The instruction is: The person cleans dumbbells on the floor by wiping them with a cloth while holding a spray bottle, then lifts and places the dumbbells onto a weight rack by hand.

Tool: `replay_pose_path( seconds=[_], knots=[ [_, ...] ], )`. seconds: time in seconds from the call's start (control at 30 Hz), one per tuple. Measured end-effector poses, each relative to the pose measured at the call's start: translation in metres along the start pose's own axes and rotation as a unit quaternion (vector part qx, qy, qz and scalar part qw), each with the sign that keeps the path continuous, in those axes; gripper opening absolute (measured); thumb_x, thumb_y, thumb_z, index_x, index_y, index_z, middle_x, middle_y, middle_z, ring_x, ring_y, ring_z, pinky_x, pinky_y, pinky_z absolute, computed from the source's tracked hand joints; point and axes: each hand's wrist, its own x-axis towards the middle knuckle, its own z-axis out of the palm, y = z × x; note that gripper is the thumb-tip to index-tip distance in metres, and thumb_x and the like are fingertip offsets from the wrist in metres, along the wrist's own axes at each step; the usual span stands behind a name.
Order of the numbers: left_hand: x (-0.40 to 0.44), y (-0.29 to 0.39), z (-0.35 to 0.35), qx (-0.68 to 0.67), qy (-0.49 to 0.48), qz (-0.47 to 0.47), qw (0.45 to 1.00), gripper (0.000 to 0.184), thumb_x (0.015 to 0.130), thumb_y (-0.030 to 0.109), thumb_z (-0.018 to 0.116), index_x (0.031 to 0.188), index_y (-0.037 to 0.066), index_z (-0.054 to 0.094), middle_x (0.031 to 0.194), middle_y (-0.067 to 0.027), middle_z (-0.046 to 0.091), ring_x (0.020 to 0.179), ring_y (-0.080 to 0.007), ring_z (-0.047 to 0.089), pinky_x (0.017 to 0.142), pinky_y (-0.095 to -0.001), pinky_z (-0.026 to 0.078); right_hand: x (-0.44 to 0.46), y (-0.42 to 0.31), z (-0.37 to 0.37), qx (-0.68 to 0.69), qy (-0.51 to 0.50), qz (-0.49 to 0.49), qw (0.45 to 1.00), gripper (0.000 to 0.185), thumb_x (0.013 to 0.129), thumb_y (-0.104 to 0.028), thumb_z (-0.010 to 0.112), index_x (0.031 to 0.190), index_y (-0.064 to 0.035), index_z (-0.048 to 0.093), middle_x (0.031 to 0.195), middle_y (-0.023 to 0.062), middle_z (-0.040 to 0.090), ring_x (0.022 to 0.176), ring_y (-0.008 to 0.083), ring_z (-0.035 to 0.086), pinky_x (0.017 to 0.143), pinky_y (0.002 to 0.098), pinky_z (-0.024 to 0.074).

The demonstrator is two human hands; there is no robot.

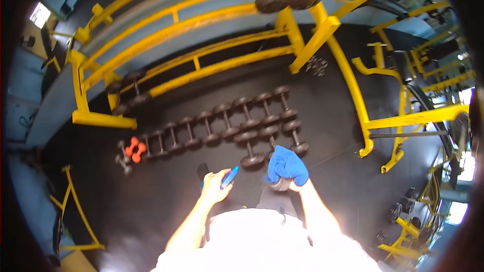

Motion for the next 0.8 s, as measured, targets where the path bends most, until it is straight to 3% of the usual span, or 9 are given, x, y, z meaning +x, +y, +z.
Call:
replay_pose_path(
  seconds=[0.07, 0.13, 0.33, 0.4, 0.47, 0.53, 0.6, 0.67, 0.8],
  knots=[
    [-0.008, 0.005, 0.03, -0.046, 0.079, -0.072, 0.993, 0.041, 0.076, 0.026, 0.071, 0.111, 0.008, 0.062, 0.077, -0.0087, 0.066, 0.078, -0.0262, 0.065, 0.081, -0.0422, 0.047, 0.018, 0.028, -0.114, -0.15, 0.028, 0.065, 0.986, 0.029, 0.064, -0.008, 0.07, 0.086, -0.0001, 0.053, 0.077, 0.0152, 0.06, 0.063, 0.0223, 0.058, 0.062, 0.0354, 0.0484],
    [-0.015, -0.007, 0.069, -0.1, 0.07, -0.119, 0.985, 0.04, 0.076, 0.025, 0.072, 0.11, 0.008, 0.061, 0.074, -0.0078, 0.064, 0.074, -0.0252, 0.064, 0.077, -0.0406, 0.048, 0.031, 0.03, -0.182, -0.15, 0.022, 0.162, 0.975, 0.037, 0.07, -0.009, 0.071, 0.102, 0.0009, 0.055, 0.09, 0.0142, 0.063, 0.077, 0.0221, 0.062, 0.072, 0.0339, 0.0505],
    [-0.019, -0.061, 0.203, -0.272, 0.057, -0.26, 0.925, 0.039, 0.077, 0.023, 0.073, 0.11, 0.007, 0.061, 0.067, -0.0065, 0.06, 0.062, -0.0241, 0.061, 0.064, -0.0358, 0.049, 0.061, 0.119, -0.342, -0.258, 0.307, 0.227, 0.888, 0.03, 0.079, -0.008, 0.065, 0.106, -0.0037, 0.053, 0.095, 0.0085, 0.062, 0.08, 0.0164, 0.061, 0.072, 0.0316, 0.0521],
    [-0.026, -0.081, 0.255, -0.277, 0.088, -0.298, 0.909, 0.039, 0.077, 0.024, 0.073, 0.11, 0.006, 0.061, 0.071, -0.0059, 0.062, 0.066, -0.0247, 0.061, 0.07, -0.0364, 0.049, 0.075, 0.163, -0.44, -0.46, 0.112, 0.248, 0.845, 0.05, 0.085, -0.018, 0.064, 0.13, -0.0034, 0.05, 0.128, 0.0084, 0.056, 0.117, 0.0168, 0.053, 0.098, 0.0288, 0.0415],
    [-0.033, -0.094, 0.298, -0.291, 0.126, -0.315, 0.895, 0.042, 0.079, 0.024, 0.071, 0.114, 0.005, 0.059, 0.077, -0.0071, 0.064, 0.075, -0.0264, 0.062, 0.082, -0.0383, 0.044, 0.088, 0.205, -0.497, -0.611, 0.059, 0.222, 0.757, 0.05, 0.085, -0.023, 0.064, 0.129, -0.0036, 0.051, 0.131, 0.0109, 0.053, 0.12, 0.0231, 0.051, 0.099, 0.0354, 0.0408],
    [-0.035, -0.108, 0.335, -0.296, 0.141, -0.35, 0.878, 0.042, 0.08, 0.023, 0.07, 0.116, 0.005, 0.058, 0.079, -0.008, 0.064, 0.075, -0.0274, 0.062, 0.081, -0.0381, 0.044, 0.125, 0.237, -0.473, -0.834, 0.014, 0.311, 0.455, 0.048, 0.085, -0.024, 0.061, 0.128, -0.0045, 0.052, 0.13, 0.0137, 0.05, 0.122, 0.0303, 0.046, 0.101, 0.0426, 0.038],
    [-0.038, -0.119, 0.36, -0.309, 0.159, -0.367, 0.863, 0.042, 0.079, 0.021, 0.071, 0.114, 0.002, 0.058, 0.081, -0.0096, 0.065, 0.076, -0.0271, 0.063, 0.079, -0.0376, 0.046, 0.136, 0.276, -0.475, -0.912, 0.004, 0.286, 0.294, 0.043, 0.082, -0.021, 0.054, 0.122, -0.0049, 0.054, 0.119, 0.0162, 0.049, 0.113, 0.0353, 0.045, 0.097, 0.0455, 0.0342],
    [-0.044, -0.127, 0.387, -0.325, 0.179, -0.375, 0.849, 0.043, 0.078, 0.019, 0.072, 0.113, -0.001, 0.057, 0.083, -0.0111, 0.066, 0.077, -0.0268, 0.064, 0.076, -0.0372, 0.049, 0.137, 0.303, -0.487, -0.961, -0.055, 0.181, 0.204, 0.046, 0.08, -0.021, 0.055, 0.123, -0.0039, 0.052, 0.119, 0.0157, 0.05, 0.111, 0.0319, 0.046, 0.094, 0.0437, 0.0344],
    [-0.049, -0.138, 0.42, -0.439, 0.192, -0.402, 0.78, 0.043, 0.078, 0.019, 0.072, 0.113, -0.001, 0.057, 0.084, -0.0126, 0.065, 0.074, -0.029, 0.063, 0.072, -0.0383, 0.049, 0.147, 0.319, -0.502, -0.971, -0.152, 0.155, 0.1, 0.046, 0.081, -0.021, 0.054, 0.124, -0.002, 0.05, 0.114, 0.0134, 0.054, 0.107, 0.0282, 0.049, 0.092, 0.0429, 0.0358]
  ],
)
